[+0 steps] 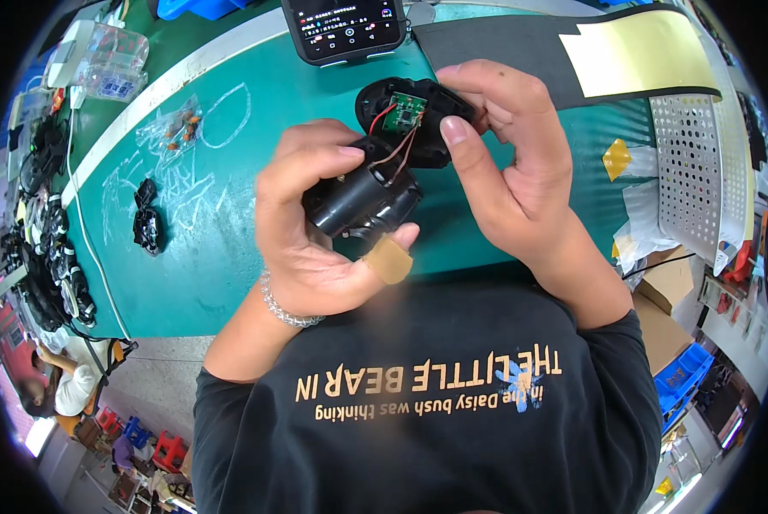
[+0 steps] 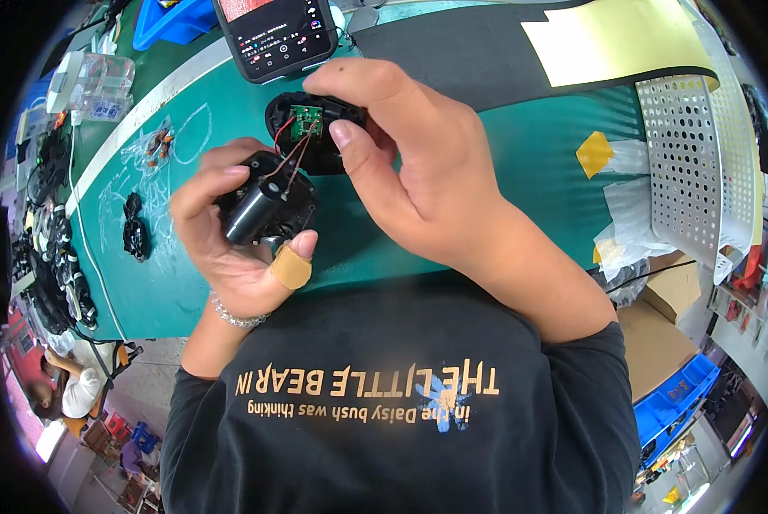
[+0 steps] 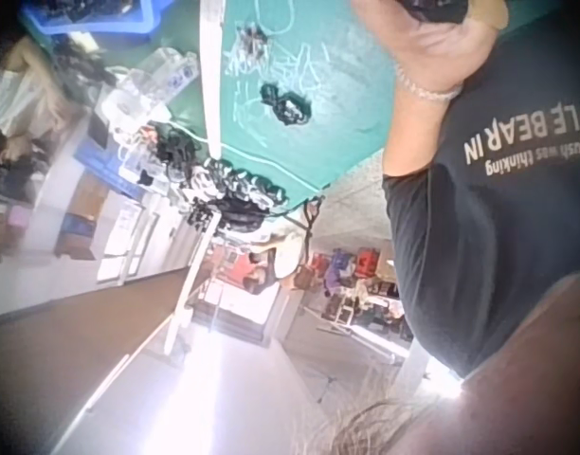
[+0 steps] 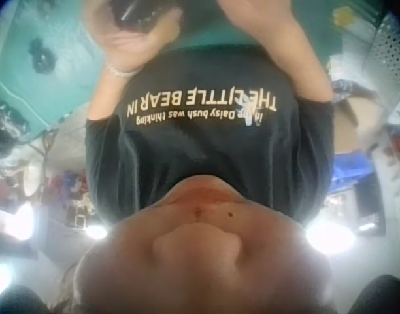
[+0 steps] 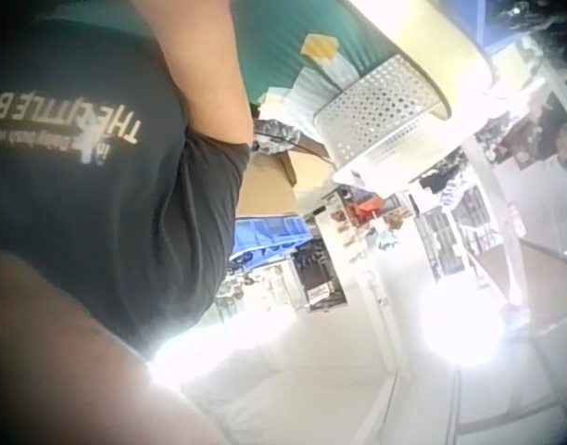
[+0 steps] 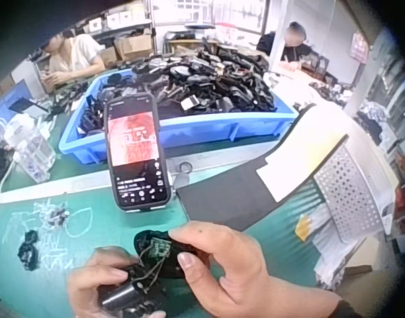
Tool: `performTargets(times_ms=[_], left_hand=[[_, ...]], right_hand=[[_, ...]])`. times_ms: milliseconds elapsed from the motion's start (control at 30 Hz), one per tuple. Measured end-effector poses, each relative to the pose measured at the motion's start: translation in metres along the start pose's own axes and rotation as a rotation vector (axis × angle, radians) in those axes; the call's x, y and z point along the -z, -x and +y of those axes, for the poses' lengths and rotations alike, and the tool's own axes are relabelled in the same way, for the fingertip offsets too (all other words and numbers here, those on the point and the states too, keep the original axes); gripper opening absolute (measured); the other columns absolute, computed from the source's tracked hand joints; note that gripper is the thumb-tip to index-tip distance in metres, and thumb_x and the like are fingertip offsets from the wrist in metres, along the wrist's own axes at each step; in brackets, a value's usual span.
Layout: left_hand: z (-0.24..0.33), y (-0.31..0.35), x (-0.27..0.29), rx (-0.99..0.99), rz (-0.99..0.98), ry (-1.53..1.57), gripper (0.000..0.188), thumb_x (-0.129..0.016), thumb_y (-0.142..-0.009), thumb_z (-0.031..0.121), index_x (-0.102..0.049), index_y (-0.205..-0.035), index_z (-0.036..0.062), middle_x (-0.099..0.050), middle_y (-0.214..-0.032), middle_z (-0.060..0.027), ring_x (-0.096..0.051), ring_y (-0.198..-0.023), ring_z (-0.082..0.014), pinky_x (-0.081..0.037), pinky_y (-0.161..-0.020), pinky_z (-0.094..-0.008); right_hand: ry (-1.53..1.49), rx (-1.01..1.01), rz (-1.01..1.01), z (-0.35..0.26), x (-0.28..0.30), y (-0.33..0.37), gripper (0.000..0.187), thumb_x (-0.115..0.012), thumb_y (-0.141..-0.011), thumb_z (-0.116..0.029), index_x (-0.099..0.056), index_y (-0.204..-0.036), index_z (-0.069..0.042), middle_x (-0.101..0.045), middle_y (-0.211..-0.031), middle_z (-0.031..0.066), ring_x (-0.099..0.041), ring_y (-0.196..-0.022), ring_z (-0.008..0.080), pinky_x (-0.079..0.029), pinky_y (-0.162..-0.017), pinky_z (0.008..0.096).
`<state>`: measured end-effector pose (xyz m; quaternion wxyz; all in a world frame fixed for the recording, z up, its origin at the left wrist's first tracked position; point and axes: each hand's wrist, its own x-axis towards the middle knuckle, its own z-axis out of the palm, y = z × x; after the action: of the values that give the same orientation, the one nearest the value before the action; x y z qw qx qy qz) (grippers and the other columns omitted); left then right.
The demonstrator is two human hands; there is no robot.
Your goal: The person repairs a small black electronic device by hand, manipulating internal wires and components. They use a smartphone placed on the table as a reference guide while working on the device's circuitry.
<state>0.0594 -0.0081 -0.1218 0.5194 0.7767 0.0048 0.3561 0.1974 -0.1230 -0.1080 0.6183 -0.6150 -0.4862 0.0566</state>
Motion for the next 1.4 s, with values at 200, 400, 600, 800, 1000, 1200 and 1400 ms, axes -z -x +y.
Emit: performTargets(times_ms=[200,400,600,800,1000,1200,1400], left_hand=[[0.001,-0.001,0.000,-0.001,-0.016,-0.036,0.063,-0.079,-0.059,0.011,-0.043,-0.111,0.0056,-0.051,-0.101,-0.0147,-0.052,-0.097,-0.0279,-0.038,-0.093,-0.0433],[0.011,0.003,-0.007,0.212,0.012,0.234,0.060,-0.076,-0.060,0.003,-0.044,-0.111,0.0059,-0.049,-0.104,-0.0117,-0.053,-0.093,-0.0199,-0.044,-0.087,-0.0345],[0.009,0.006,-0.004,0.172,-0.019,0.226,0.059,-0.075,-0.063,0.000,-0.043,-0.112,0.0060,-0.046,-0.109,-0.0121,-0.051,-0.095,-0.0179,-0.046,-0.081,-0.0283],[0.008,0.002,-0.001,0.070,-0.101,-0.040,0.057,-0.074,-0.063,-0.001,-0.044,-0.110,0.0059,-0.047,-0.106,-0.0144,-0.052,-0.094,-0.0204,-0.047,-0.079,-0.0300],[0.009,0.000,-0.008,0.036,-0.073,-0.063,0.050,-0.071,-0.059,-0.003,-0.051,-0.105,0.0053,-0.054,-0.092,-0.0165,-0.055,-0.077,-0.0298,-0.046,-0.067,-0.0362],[0.005,0.000,-0.004,-0.008,-0.178,-0.151,0.051,-0.072,-0.063,-0.003,-0.046,-0.106,0.0052,-0.057,-0.106,-0.0205,-0.058,-0.091,-0.0301,-0.050,-0.074,-0.0348],[0.005,0.002,-0.009,0.036,-0.086,-0.046,0.047,-0.070,-0.057,-0.004,-0.052,-0.100,0.0028,-0.057,-0.099,-0.0176,-0.057,-0.081,-0.0324,-0.047,-0.071,-0.0382]], right_hand=[[0.164,0.213,-0.014,0.009,0.002,-0.001,0.014,-0.057,-0.081,0.001,-0.053,-0.093,-0.005,-0.058,-0.074,0.0055,-0.051,-0.054,0.0209,-0.039,-0.049,0.0293],[0.224,0.292,0.048,0.015,-0.009,0.002,0.014,-0.061,-0.079,-0.002,-0.052,-0.087,-0.009,-0.056,-0.066,0.0021,-0.051,-0.052,0.0204,-0.034,-0.046,0.0306],[0.241,0.170,-0.054,0.009,-0.010,0.002,0.014,-0.063,-0.078,-0.004,-0.052,-0.086,-0.007,-0.056,-0.072,0.0043,-0.052,-0.056,0.0227,-0.036,-0.049,0.0318],[0.254,0.088,-0.217,-0.011,0.008,-0.020,0.009,-0.060,-0.077,0.001,-0.055,-0.084,-0.003,-0.052,-0.080,0.0088,-0.049,-0.066,0.0202,-0.039,-0.057,0.0291],[0.389,0.274,-0.567,-0.022,0.022,-0.054,0.013,-0.065,-0.068,0.000,-0.057,-0.079,-0.003,-0.049,-0.079,0.0085,-0.049,-0.069,0.0243,-0.038,-0.057,0.0321],[0.567,0.336,-0.829,-0.031,0.027,-0.074,0.017,-0.066,-0.063,-0.005,-0.057,-0.076,-0.004,-0.046,-0.079,0.0079,-0.050,-0.073,0.0265,-0.039,-0.059,0.0368],[0.617,0.382,-0.881,-0.031,0.022,-0.077,0.016,-0.065,-0.062,-0.004,-0.057,-0.075,-0.003,-0.046,-0.080,0.0085,-0.050,-0.074,0.0268,-0.040,-0.060,0.0374]])
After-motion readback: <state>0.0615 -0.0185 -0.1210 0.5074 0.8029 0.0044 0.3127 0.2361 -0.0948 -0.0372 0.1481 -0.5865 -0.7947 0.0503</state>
